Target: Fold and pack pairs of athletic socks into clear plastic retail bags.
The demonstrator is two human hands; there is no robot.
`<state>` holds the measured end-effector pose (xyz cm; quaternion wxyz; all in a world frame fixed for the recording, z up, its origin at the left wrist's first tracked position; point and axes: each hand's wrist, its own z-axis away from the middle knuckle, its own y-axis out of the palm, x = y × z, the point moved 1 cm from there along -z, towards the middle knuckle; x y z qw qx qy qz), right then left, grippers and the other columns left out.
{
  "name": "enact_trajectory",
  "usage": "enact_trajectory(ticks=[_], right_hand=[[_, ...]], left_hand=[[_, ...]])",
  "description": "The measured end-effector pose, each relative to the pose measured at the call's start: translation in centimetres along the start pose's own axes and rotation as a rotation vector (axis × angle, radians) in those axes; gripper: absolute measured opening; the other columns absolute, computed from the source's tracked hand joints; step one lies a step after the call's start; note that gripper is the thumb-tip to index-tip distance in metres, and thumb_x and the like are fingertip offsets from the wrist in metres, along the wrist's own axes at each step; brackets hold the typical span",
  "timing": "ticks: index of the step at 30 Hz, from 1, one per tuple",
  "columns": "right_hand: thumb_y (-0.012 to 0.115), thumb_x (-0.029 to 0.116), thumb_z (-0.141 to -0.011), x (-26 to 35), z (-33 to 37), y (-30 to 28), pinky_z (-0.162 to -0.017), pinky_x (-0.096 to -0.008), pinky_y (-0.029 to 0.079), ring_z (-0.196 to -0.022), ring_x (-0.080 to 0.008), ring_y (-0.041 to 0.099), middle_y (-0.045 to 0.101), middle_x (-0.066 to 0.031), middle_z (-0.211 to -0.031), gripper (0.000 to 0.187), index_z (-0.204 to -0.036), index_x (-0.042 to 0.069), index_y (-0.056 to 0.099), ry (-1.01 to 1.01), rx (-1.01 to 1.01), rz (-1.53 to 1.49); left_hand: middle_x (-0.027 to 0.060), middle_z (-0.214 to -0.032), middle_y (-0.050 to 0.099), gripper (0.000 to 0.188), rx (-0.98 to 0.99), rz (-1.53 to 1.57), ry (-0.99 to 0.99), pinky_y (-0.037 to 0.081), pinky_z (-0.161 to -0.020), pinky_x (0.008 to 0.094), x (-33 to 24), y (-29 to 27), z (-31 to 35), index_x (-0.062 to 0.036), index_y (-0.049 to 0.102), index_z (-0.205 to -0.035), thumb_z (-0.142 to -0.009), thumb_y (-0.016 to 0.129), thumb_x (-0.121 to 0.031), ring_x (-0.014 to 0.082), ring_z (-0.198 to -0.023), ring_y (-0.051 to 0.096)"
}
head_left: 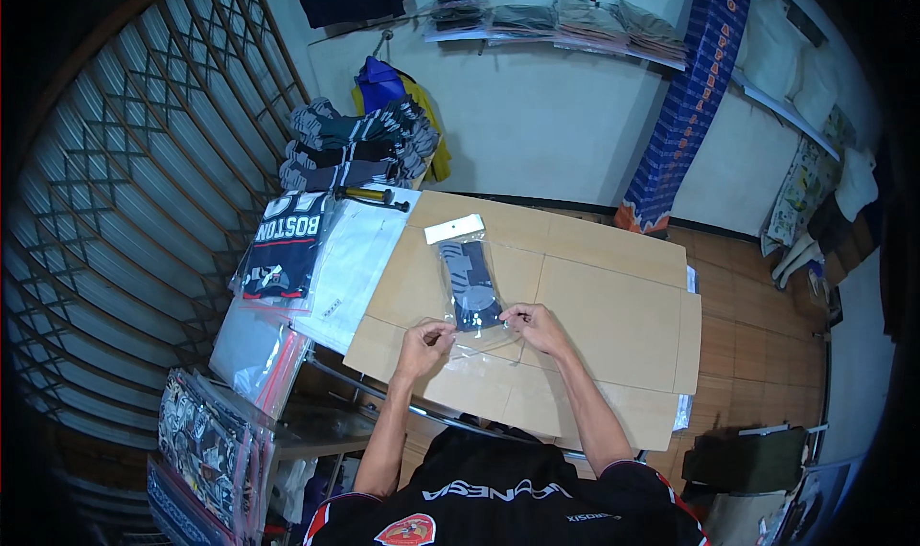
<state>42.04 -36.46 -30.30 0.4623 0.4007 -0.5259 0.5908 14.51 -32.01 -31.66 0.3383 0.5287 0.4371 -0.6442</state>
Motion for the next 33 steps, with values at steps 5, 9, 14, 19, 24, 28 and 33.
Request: enact_trajectory(ticks=[5, 9, 14, 19, 24, 28, 33], right_hand=[[0.055, -0.003, -0.095, -0.9, 0.2, -0.5, -0.080, -0.0310, 0.054, -0.085, -0.0142, 0.064, 0.073, -0.0063, -0.096, 0.021, -0.103, -0.004, 0.074, -0.097, 0.015, -0.013], [0.063, -0.003, -0.093, -0.7, 0.7, -0.2, -0.081, -0.0320, 0.056, -0.088, -0.0156, 0.067, 0.072, -0.0073, -0.101, 0.020, -0.108, -0.001, 0.075, -0.106, -0.005, 0.032], [0.070, -0.002, -0.089, -0.3, 2.2, -0.2, -0.081, -0.0350, 0.057, -0.093, -0.0253, 0.069, 0.067, -0.0097, -0.106, 0.020, -0.106, 0.006, 0.077, -0.394, -0.161, 0.292], [0.072, -0.001, -0.087, 0.2, 2.7, -0.1, -0.083, -0.0358, 0.057, -0.098, -0.0276, 0.069, 0.067, -0.0103, -0.111, 0.022, -0.105, 0.009, 0.078, -0.485, -0.176, 0.413], [0.073, 0.000, -0.086, 0.1, 2.4, -0.5, -0.082, -0.0374, 0.057, -0.100, -0.0283, 0.069, 0.068, -0.0099, -0.114, 0.019, -0.102, 0.009, 0.078, -0.517, -0.146, 0.449], [0.070, -0.002, -0.085, -0.4, 1.8, -0.8, -0.086, -0.0389, 0.056, -0.102, -0.0310, 0.067, 0.068, -0.0097, -0.112, 0.017, -0.098, 0.007, 0.075, -0.513, -0.135, 0.448], [0.066, -0.002, -0.085, 0.2, 1.9, -0.6, -0.090, -0.0402, 0.054, -0.104, -0.0314, 0.065, 0.067, -0.0090, -0.109, 0.017, -0.099, 0.006, 0.073, -0.531, -0.113, 0.496]], left_hand=[[0.0094, -0.106, 0.070, 0.017, -0.018, -0.095, 0.039, 0.056, -0.087, 0.0299, -1.6, 0.6, 0.5, 0.0028, 0.076, -0.104, -0.087, 0.078, 0.002, 0.0168, -0.099, 0.069], [0.0124, -0.111, 0.066, 0.017, -0.090, -0.270, 0.265, 0.057, -0.088, 0.0331, -1.6, 0.6, 1.1, -0.0024, 0.079, -0.101, -0.085, 0.078, 0.002, 0.0225, -0.104, 0.068], [0.0150, -0.116, 0.064, 0.019, -0.243, -0.370, 0.388, 0.057, -0.091, 0.0391, -3.4, 2.1, 2.3, -0.0059, 0.080, -0.099, -0.081, 0.081, -0.001, 0.0289, -0.107, 0.066], [0.0157, -0.122, 0.065, 0.020, -0.295, -0.614, 0.608, 0.056, -0.091, 0.0414, -3.8, 2.2, 2.6, -0.0075, 0.079, -0.097, -0.078, 0.084, -0.005, 0.0327, -0.108, 0.063], [0.0085, -0.111, 0.072, 0.018, -0.218, -0.628, 0.619, 0.054, -0.093, 0.0402, -3.1, 1.4, 2.3, -0.0061, 0.079, -0.094, -0.077, 0.082, -0.001, 0.0317, -0.109, 0.063], [0.0073, -0.100, 0.075, 0.014, -0.243, -0.576, 0.564, 0.053, -0.093, 0.0395, -2.5, 1.2, 2.0, -0.0038, 0.078, -0.091, -0.078, 0.080, 0.002, 0.0302, -0.104, 0.064], [0.0101, -0.098, 0.075, 0.012, -0.199, -0.532, 0.517, 0.053, -0.092, 0.0399, -2.8, 1.1, 1.9, -0.0013, 0.076, -0.090, -0.080, 0.076, 0.004, 0.0304, -0.102, 0.065]])
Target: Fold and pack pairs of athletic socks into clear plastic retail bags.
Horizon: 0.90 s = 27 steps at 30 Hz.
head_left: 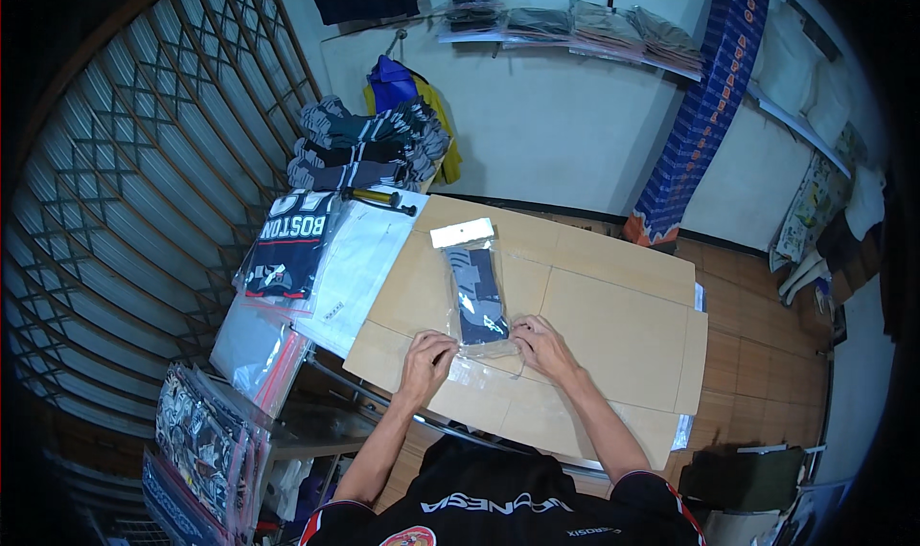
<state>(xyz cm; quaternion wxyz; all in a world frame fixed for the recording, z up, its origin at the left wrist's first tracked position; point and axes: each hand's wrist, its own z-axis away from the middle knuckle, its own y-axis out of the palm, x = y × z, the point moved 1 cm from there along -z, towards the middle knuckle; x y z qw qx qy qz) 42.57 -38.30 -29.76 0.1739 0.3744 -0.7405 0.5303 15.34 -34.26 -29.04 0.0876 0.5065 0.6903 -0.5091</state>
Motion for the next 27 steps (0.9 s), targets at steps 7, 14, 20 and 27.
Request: enact_trajectory(ticks=[7, 14, 20, 27], right_hand=[[0.066, 0.004, -0.089, 0.0, -0.1, -0.2, -0.093, -0.0399, 0.052, -0.106, -0.0293, 0.063, 0.067, -0.0083, -0.111, 0.011, -0.098, 0.006, 0.071, -0.031, 0.033, 0.041], [0.064, 0.012, -0.095, 0.1, -0.4, 0.3, -0.099, -0.0427, 0.044, -0.112, -0.0309, 0.059, 0.067, -0.0086, -0.113, 0.006, -0.099, 0.007, 0.065, 0.093, 0.039, 0.036], [0.064, 0.015, -0.096, 0.3, -0.5, 0.6, -0.096, -0.0427, 0.041, -0.112, -0.0302, 0.059, 0.066, -0.0090, -0.112, 0.008, -0.099, 0.008, 0.064, 0.122, 0.024, 0.040], [0.065, 0.018, -0.097, 0.1, -0.7, 2.1, -0.092, -0.0444, 0.042, -0.106, -0.0316, 0.059, 0.066, -0.0103, -0.104, 0.012, -0.098, 0.006, 0.063, 0.186, -0.079, 0.109]], left_hand=[[0.0120, -0.099, 0.072, 0.007, 0.021, 0.016, -0.066, 0.052, -0.092, 0.0410, -0.2, -0.1, -0.2, -0.0012, 0.075, -0.092, -0.084, 0.074, -0.001, 0.0321, -0.102, 0.065], [0.0133, -0.097, 0.070, 0.005, 0.037, 0.003, -0.117, 0.049, -0.092, 0.0420, 0.2, 0.5, -0.4, 0.0002, 0.071, -0.088, -0.088, 0.069, -0.004, 0.0323, -0.099, 0.063], [0.0141, -0.096, 0.070, 0.006, -0.009, -0.012, -0.154, 0.048, -0.092, 0.0425, -0.1, 0.8, -0.4, 0.0000, 0.071, -0.087, -0.088, 0.070, -0.006, 0.0331, -0.098, 0.062], [0.0154, -0.092, 0.069, 0.014, -0.046, 0.004, -0.236, 0.047, -0.090, 0.0450, -0.3, 1.3, -0.5, 0.0008, 0.069, -0.084, -0.091, 0.069, -0.011, 0.0355, -0.096, 0.061]])
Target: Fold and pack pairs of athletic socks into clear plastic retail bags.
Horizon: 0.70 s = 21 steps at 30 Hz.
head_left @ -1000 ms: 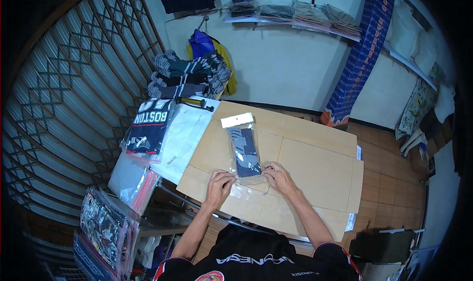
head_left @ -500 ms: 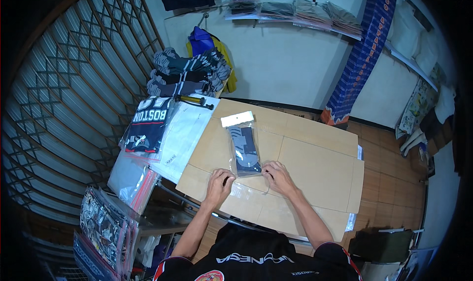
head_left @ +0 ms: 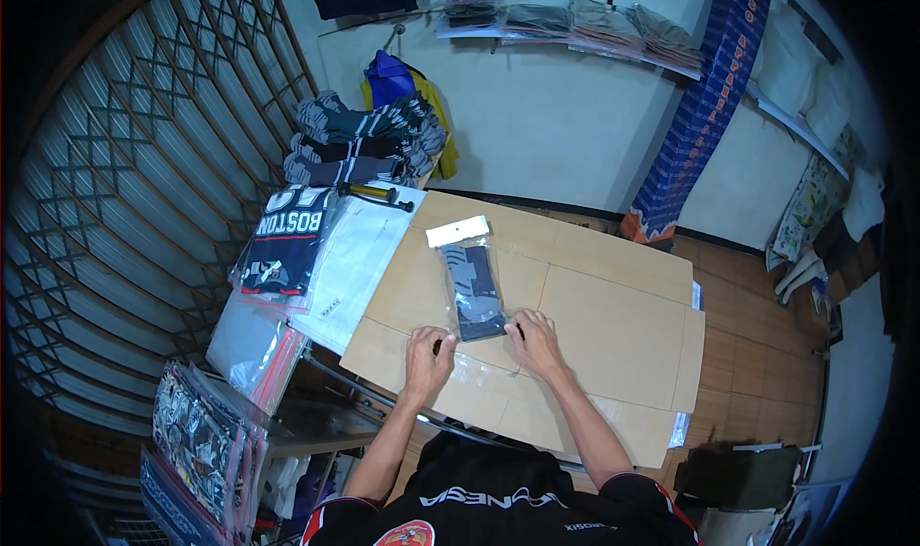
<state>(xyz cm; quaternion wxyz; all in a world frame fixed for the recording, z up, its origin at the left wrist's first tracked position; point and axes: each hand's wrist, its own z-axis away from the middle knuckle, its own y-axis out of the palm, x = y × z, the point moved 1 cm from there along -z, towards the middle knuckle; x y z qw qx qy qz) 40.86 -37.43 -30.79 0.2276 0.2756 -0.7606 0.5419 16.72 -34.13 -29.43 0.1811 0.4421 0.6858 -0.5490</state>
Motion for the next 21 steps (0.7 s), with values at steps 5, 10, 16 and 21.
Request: enact_trajectory(ticks=[5, 10, 16, 21], right_hand=[[0.062, 0.022, -0.099, 0.4, -0.4, 1.0, -0.089, -0.0460, 0.043, -0.100, -0.0331, 0.062, 0.068, -0.0107, -0.096, 0.016, -0.097, 0.006, 0.063, 0.134, -0.072, 0.012], [0.062, 0.024, -0.099, 0.9, -1.0, 1.5, -0.085, -0.0485, 0.045, -0.089, -0.0351, 0.065, 0.069, -0.0131, -0.086, 0.021, -0.093, 0.005, 0.064, 0.211, -0.115, 0.018], [0.064, 0.028, -0.098, 1.2, -1.5, 2.2, -0.078, -0.0494, 0.045, -0.074, -0.0370, 0.065, 0.066, -0.0158, -0.073, 0.029, -0.082, 0.003, 0.062, 0.228, -0.207, 0.025], [0.065, 0.030, -0.097, 1.4, -1.6, 2.7, -0.074, -0.0485, 0.044, -0.068, -0.0381, 0.063, 0.063, -0.0159, -0.066, 0.036, -0.073, 0.004, 0.060, 0.233, -0.284, 0.051]], left_hand=[[0.0162, -0.091, 0.069, 0.018, -0.040, -0.041, -0.076, 0.045, -0.089, 0.0481, 0.3, 1.0, 0.3, -0.0010, 0.067, -0.082, -0.093, 0.069, -0.016, 0.0374, -0.097, 0.060], [0.0164, -0.087, 0.066, 0.021, -0.119, -0.122, -0.100, 0.043, -0.086, 0.0502, 0.4, 2.2, 0.3, -0.0018, 0.065, -0.079, -0.092, 0.067, -0.018, 0.0387, -0.095, 0.058], [0.0163, -0.082, 0.064, 0.022, -0.133, -0.145, -0.107, 0.042, -0.084, 0.0513, 0.4, 2.7, 0.1, -0.0017, 0.063, -0.075, -0.089, 0.064, -0.019, 0.0386, -0.092, 0.058], [0.0162, -0.081, 0.065, 0.022, -0.184, -0.149, -0.096, 0.042, -0.082, 0.0517, 0.1, 2.8, 0.1, -0.0017, 0.061, -0.073, -0.088, 0.063, -0.018, 0.0388, -0.091, 0.058]])
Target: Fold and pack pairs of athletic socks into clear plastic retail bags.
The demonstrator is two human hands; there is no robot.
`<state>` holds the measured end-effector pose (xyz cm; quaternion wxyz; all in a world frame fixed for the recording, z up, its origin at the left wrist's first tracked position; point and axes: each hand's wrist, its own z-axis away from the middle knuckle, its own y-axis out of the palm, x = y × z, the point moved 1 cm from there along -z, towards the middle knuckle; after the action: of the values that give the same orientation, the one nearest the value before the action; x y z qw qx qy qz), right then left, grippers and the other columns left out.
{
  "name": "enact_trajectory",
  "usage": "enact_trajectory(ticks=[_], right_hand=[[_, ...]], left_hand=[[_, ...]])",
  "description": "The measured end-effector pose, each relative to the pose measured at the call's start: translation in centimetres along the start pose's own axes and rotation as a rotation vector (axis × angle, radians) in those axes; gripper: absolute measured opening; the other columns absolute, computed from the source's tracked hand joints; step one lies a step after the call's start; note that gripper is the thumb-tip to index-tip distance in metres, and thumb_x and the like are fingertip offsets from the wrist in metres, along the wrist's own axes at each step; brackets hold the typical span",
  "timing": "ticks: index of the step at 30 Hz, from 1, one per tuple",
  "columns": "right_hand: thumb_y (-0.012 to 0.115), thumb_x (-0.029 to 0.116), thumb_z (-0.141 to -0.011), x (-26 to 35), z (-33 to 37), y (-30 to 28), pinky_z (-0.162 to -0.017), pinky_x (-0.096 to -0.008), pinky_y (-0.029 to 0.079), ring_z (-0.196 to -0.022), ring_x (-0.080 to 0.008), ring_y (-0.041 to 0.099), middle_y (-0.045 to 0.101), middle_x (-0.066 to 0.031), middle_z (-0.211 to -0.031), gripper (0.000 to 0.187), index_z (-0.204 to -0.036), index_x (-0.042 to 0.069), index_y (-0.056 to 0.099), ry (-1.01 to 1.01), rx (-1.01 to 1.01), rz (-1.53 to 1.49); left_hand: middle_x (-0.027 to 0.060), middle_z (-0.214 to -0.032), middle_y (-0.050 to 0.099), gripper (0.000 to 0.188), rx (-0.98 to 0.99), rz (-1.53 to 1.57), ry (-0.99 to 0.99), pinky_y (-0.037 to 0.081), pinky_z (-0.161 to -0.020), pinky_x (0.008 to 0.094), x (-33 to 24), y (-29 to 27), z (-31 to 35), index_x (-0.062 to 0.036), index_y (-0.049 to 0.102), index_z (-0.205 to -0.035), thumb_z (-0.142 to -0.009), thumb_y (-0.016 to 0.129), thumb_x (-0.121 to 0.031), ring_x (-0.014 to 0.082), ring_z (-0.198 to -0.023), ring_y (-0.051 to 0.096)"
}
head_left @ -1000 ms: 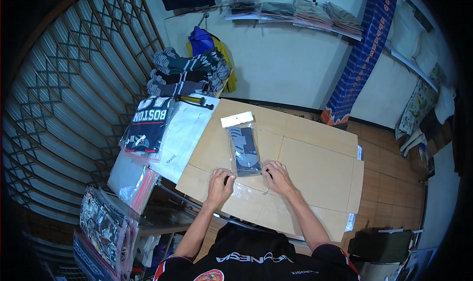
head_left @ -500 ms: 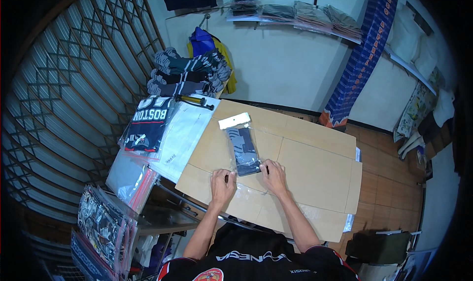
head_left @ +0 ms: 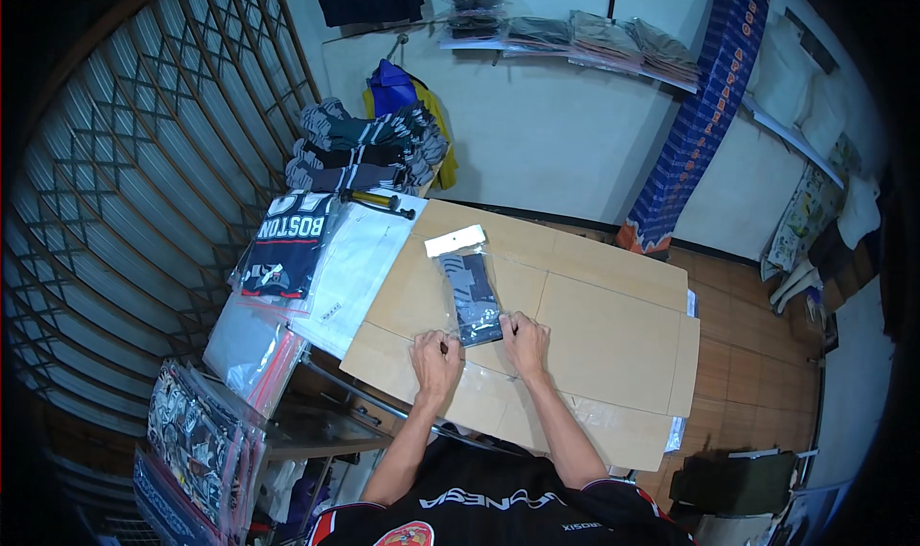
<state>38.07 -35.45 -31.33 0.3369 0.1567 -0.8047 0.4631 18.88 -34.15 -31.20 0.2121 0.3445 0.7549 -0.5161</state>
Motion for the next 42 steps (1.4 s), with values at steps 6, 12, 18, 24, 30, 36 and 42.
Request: enact_trajectory(ticks=[6, 12, 18, 24, 30, 36, 42], right_hand=[[0.067, 0.030, -0.097, -0.2, 0.4, 0.1, -0.069, -0.0481, 0.045, -0.063, -0.0393, 0.061, 0.060, -0.0176, -0.063, 0.040, -0.069, 0.003, 0.058, 0.008, -0.050, -0.041], [0.066, 0.026, -0.097, 0.6, 1.0, -0.6, -0.057, -0.0449, 0.043, -0.052, -0.0311, 0.055, 0.056, -0.0164, -0.058, 0.041, -0.068, -0.001, 0.056, 0.097, -0.030, -0.244], [0.067, 0.027, -0.100, 0.8, 2.1, -1.6, -0.051, -0.0321, 0.034, -0.058, -0.0063, 0.040, 0.044, 0.0024, -0.057, 0.048, -0.063, 0.003, 0.050, 0.269, 0.057, -0.542], [0.068, 0.025, -0.097, 1.2, 2.8, -3.1, -0.051, -0.0319, 0.034, -0.055, -0.0075, 0.040, 0.048, 0.0023, -0.056, 0.044, -0.062, 0.002, 0.055, 0.365, 0.061, -0.640], [0.068, 0.023, -0.097, 1.5, 2.6, -4.5, -0.052, -0.0274, 0.040, -0.055, -0.0072, 0.048, 0.057, 0.0013, -0.060, 0.039, -0.064, 0.004, 0.062, 0.495, 0.115, -0.665], [0.066, 0.023, -0.099, 2.6, 2.2, -5.8, -0.053, -0.0267, 0.042, -0.055, -0.0088, 0.051, 0.060, -0.0010, -0.063, 0.036, -0.068, 0.005, 0.065, 0.522, 0.129, -0.783], [0.070, 0.036, -0.099, 2.6, 1.5, -9.1, -0.064, -0.0270, 0.050, -0.068, -0.0106, 0.061, 0.071, -0.0088, -0.085, 0.038, -0.102, -0.002, 0.066, 0.422, -0.012, -0.756]], left_hand=[[0.0177, -0.076, 0.064, 0.021, -0.046, 0.021, 0.016, 0.043, -0.077, 0.0515, 0.0, 0.0, 0.0, -0.0013, 0.060, -0.072, -0.087, 0.063, -0.015, 0.0392, -0.083, 0.060], [0.0183, -0.075, 0.063, 0.017, -0.033, 0.101, -0.004, 0.045, -0.071, 0.0512, -0.3, -0.3, 0.5, 0.0004, 0.059, -0.074, -0.086, 0.064, -0.010, 0.0384, -0.075, 0.060], [0.0183, -0.085, 0.064, 0.006, 0.034, 0.356, -0.088, 0.050, -0.073, 0.0476, -1.7, -1.5, 1.5, 0.0011, 0.063, -0.093, -0.090, 0.059, -0.001, 0.0371, -0.079, 0.060], [0.0181, -0.091, 0.063, 0.021, 0.102, 0.272, 0.249, 0.050, -0.081, 0.0444, -2.3, -3.0, 1.9, -0.0008, 0.068, -0.109, -0.090, 0.056, 0.002, 0.0344, -0.088, 0.060], [0.0169, -0.100, 0.061, 0.027, 0.205, 0.269, 0.227, 0.049, -0.086, 0.0436, -4.6, -4.7, 1.8, -0.0029, 0.070, -0.109, -0.083, 0.072, -0.005, 0.0341, -0.096, 0.058], [0.0174, -0.113, 0.058, 0.037, 0.100, 0.192, 0.387, 0.048, -0.091, 0.0471, -3.6, -3.6, 0.0, -0.0068, 0.071, -0.106, -0.071, 0.085, -0.004, 0.0368, -0.111, 0.054], [0.0156, -0.122, 0.057, 0.033, 0.138, 0.216, 0.475, 0.047, -0.100, 0.0496, -6.1, -5.2, -2.4, -0.0064, 0.071, -0.102, -0.073, 0.086, -0.005, 0.0389, -0.121, 0.052]])
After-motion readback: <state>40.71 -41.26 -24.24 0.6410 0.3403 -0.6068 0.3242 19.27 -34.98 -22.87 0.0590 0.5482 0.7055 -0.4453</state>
